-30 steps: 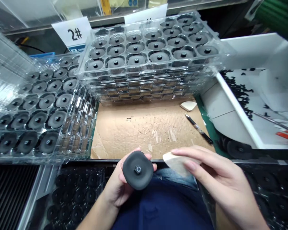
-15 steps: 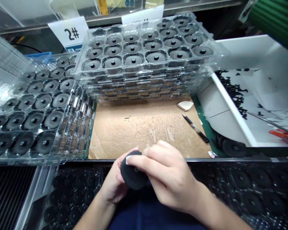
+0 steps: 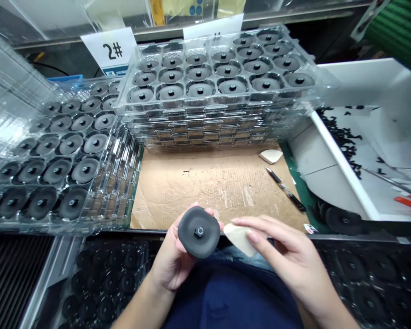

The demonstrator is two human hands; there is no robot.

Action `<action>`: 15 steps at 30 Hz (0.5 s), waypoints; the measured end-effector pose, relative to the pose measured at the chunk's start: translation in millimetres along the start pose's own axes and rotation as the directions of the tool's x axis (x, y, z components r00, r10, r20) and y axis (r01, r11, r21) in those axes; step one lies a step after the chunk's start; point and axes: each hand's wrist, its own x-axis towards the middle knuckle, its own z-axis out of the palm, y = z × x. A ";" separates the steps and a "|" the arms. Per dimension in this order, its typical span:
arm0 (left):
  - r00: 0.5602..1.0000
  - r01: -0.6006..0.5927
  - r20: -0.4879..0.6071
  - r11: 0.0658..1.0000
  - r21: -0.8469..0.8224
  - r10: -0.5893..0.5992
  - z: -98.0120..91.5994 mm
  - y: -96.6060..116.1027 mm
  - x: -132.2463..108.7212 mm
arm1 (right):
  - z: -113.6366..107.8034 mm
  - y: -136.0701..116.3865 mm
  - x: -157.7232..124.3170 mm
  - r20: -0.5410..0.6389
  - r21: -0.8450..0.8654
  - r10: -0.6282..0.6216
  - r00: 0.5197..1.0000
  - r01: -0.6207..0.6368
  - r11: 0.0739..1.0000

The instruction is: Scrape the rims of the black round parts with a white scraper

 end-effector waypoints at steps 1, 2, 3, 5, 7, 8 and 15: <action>1.000 -0.009 0.001 1.000 0.004 0.009 -0.6 -1.4 0.4 | 1.4 -2.0 0.3 -0.057 -0.013 0.003 0.998 -0.004 1.000; 1.000 -0.016 -0.004 1.000 0.011 0.017 -1.5 -3.3 0.9 | 3.3 -6.4 0.7 -0.114 -0.028 -0.006 0.993 0.003 1.000; 1.000 -0.024 -0.016 0.999 0.022 0.025 -2.4 -5.3 1.4 | 6.1 -12.4 1.2 -0.159 -0.054 -0.035 0.987 0.027 0.998; 0.999 -0.039 -0.035 0.998 0.044 0.041 -3.1 -8.2 1.9 | 14.8 -26.7 2.8 -0.181 -0.138 -0.183 0.966 0.159 0.977; 0.997 -0.065 -0.044 0.996 0.062 0.068 -2.1 -8.2 1.7 | 25.7 -38.8 5.4 -0.123 -0.203 -0.361 0.924 0.333 0.921; 0.995 -0.082 -0.056 0.994 0.072 0.086 -1.0 -7.1 1.3 | 30.5 -42.8 7.2 -0.072 -0.204 -0.411 0.909 0.390 0.898; 0.983 -0.059 -0.166 0.989 0.135 0.081 9.0 -6.1 1.3 | 42.3 -48.1 29.4 0.034 -0.212 -0.387 0.922 0.385 0.898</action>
